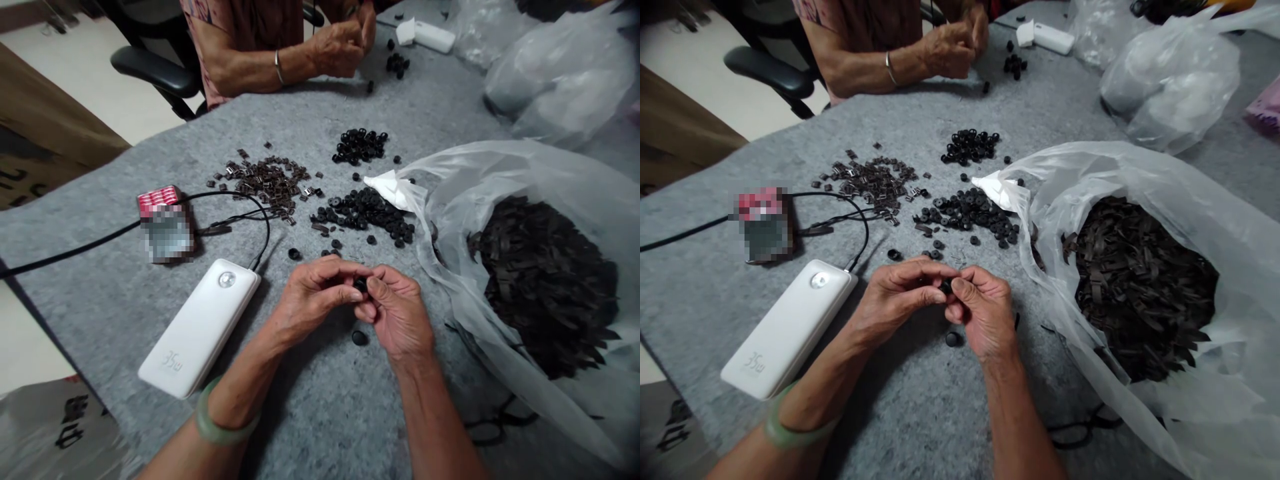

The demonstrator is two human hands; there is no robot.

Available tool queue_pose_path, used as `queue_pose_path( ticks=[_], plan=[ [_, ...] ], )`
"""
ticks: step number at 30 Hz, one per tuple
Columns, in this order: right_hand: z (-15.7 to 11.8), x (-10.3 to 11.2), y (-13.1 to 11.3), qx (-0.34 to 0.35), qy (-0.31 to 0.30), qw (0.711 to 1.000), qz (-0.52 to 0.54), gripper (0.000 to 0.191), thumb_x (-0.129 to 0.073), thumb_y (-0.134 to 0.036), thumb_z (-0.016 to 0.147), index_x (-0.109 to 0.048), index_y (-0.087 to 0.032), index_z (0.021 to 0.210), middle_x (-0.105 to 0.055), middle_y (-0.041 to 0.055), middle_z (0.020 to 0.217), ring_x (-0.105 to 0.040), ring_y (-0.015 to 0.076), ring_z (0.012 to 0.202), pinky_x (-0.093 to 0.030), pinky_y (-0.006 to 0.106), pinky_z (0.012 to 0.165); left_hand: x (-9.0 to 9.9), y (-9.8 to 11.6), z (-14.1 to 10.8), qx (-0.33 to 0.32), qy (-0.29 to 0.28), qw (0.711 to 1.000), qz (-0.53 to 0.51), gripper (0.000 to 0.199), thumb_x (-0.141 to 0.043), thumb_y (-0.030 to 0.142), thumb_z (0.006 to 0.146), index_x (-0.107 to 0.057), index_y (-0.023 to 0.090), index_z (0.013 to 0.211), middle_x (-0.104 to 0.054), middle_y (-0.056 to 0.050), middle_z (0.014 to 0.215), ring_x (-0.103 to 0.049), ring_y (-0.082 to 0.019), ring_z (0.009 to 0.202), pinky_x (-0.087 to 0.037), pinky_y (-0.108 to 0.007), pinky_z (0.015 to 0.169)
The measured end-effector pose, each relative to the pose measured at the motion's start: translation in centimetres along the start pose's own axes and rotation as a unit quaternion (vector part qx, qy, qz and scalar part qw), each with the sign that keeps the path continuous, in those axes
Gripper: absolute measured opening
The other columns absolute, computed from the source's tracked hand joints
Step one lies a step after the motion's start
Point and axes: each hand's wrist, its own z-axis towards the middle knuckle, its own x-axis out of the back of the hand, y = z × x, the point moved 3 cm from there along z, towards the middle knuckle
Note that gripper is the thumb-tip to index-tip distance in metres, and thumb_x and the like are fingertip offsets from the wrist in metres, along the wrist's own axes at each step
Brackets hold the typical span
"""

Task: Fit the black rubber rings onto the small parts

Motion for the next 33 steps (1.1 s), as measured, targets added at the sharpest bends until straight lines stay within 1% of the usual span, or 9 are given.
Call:
queue_pose_path(
  ticks=[5,10,15,18,20,23,27,29,33],
  plan=[
    [0.1,-0.1,0.3,-0.029,0.009,0.999,0.036,0.051,-0.089,-0.044,0.064,-0.051,-0.013,0.079,-0.057,-0.0045,0.06,-0.041,-0.0003,0.039,-0.033,0.011,0.038,0.3,-0.2,0.2,-0.043,-0.026,0.997,0.051,0.018,-0.08,0.022,0.081,-0.084,0.021,0.098,-0.067,-0.002,0.076,-0.058,-0.011,0.073,-0.047,-0.025,0.074],
    [0.2,-0.2,0.7,-0.03,0.015,0.998,0.05,0.055,-0.088,-0.048,0.065,-0.046,-0.013,0.074,-0.051,-0.0064,0.054,-0.038,-0.0001,0.036,-0.031,0.011,0.035,0.4,-0.7,0.2,-0.072,-0.014,0.996,0.055,0.014,-0.081,0.023,0.081,-0.082,0.023,0.095,-0.069,-0.002,0.085,-0.062,-0.013,0.083,-0.049,-0.026,0.079],
    [0.0,-0.3,0.5,0.028,-0.005,1.0,0.012,0.041,-0.08,-0.045,0.076,-0.055,-0.014,0.085,-0.055,-0.0047,0.061,-0.047,0.0014,0.043,-0.039,0.013,0.04,0.7,-0.4,0.1,-0.1,0.012,0.991,0.089,0.013,-0.08,0.024,0.083,-0.08,0.023,0.096,-0.069,-0.003,0.091,-0.062,-0.013,0.085,-0.052,-0.026,0.079],
    [-0.4,0.0,0.3,0.09,-0.021,0.991,-0.093,0.03,-0.077,-0.036,0.081,-0.061,-0.015,0.096,-0.061,-0.0034,0.074,-0.054,0.0006,0.053,-0.045,0.012,0.048,0.9,0.0,0.1,-0.116,0.026,0.989,0.085,0.012,-0.08,0.024,0.083,-0.08,0.021,0.094,-0.067,-0.003,0.088,-0.061,-0.011,0.081,-0.051,-0.023,0.075],
    [-0.6,0.2,0.1,0.146,-0.009,0.97,-0.196,0.024,-0.075,-0.031,0.085,-0.063,-0.017,0.1,-0.063,-0.0033,0.081,-0.057,-0.0008,0.06,-0.048,0.009,0.055,0.9,0.2,0.0,-0.122,0.03,0.989,0.074,0.013,-0.081,0.024,0.082,-0.079,0.019,0.093,-0.067,-0.003,0.086,-0.061,-0.01,0.08,-0.05,-0.021,0.074],
    [-1.2,0.1,-0.4,0.256,0.019,0.91,-0.327,0.017,-0.07,-0.025,0.089,-0.064,-0.02,0.104,-0.065,-0.0039,0.086,-0.062,-0.0019,0.072,-0.051,0.006,0.068,0.8,0.1,0.0,-0.113,0.037,0.992,0.029,0.013,-0.084,0.023,0.079,-0.079,0.018,0.089,-0.067,-0.002,0.085,-0.061,-0.009,0.081,-0.05,-0.019,0.075],
    [-1.7,-0.5,-1.2,0.355,0.02,0.832,-0.426,0.018,-0.066,-0.018,0.092,-0.062,-0.023,0.109,-0.067,-0.0049,0.094,-0.063,-0.0037,0.078,-0.051,0.003,0.074,0.7,-0.4,0.0,-0.053,0.031,0.997,-0.056,0.014,-0.086,0.02,0.075,-0.077,0.018,0.086,-0.067,0.0,0.079,-0.062,-0.008,0.075,-0.051,-0.017,0.07],
    [-1.9,-0.6,-1.5,0.365,0.007,0.818,-0.444,0.017,-0.062,-0.016,0.095,-0.061,-0.023,0.11,-0.065,-0.0053,0.092,-0.06,-0.0048,0.073,-0.05,0.002,0.072,0.5,-0.4,-0.1,-0.028,0.019,0.996,-0.077,0.014,-0.085,0.02,0.076,-0.075,0.017,0.086,-0.066,0.001,0.076,-0.062,-0.006,0.07,-0.051,-0.015,0.065],
    [-2.0,-0.7,-1.7,0.369,-0.003,0.819,-0.439,0.012,-0.056,-0.015,0.098,-0.061,-0.021,0.107,-0.061,-0.0062,0.079,-0.055,-0.0055,0.063,-0.046,0.001,0.063,0.0,-0.1,-0.5,0.001,0.007,0.996,-0.089,0.012,-0.081,0.02,0.079,-0.071,0.016,0.085,-0.068,0.001,0.074,-0.062,-0.006,0.063,-0.052,-0.015,0.059]
  ],
)
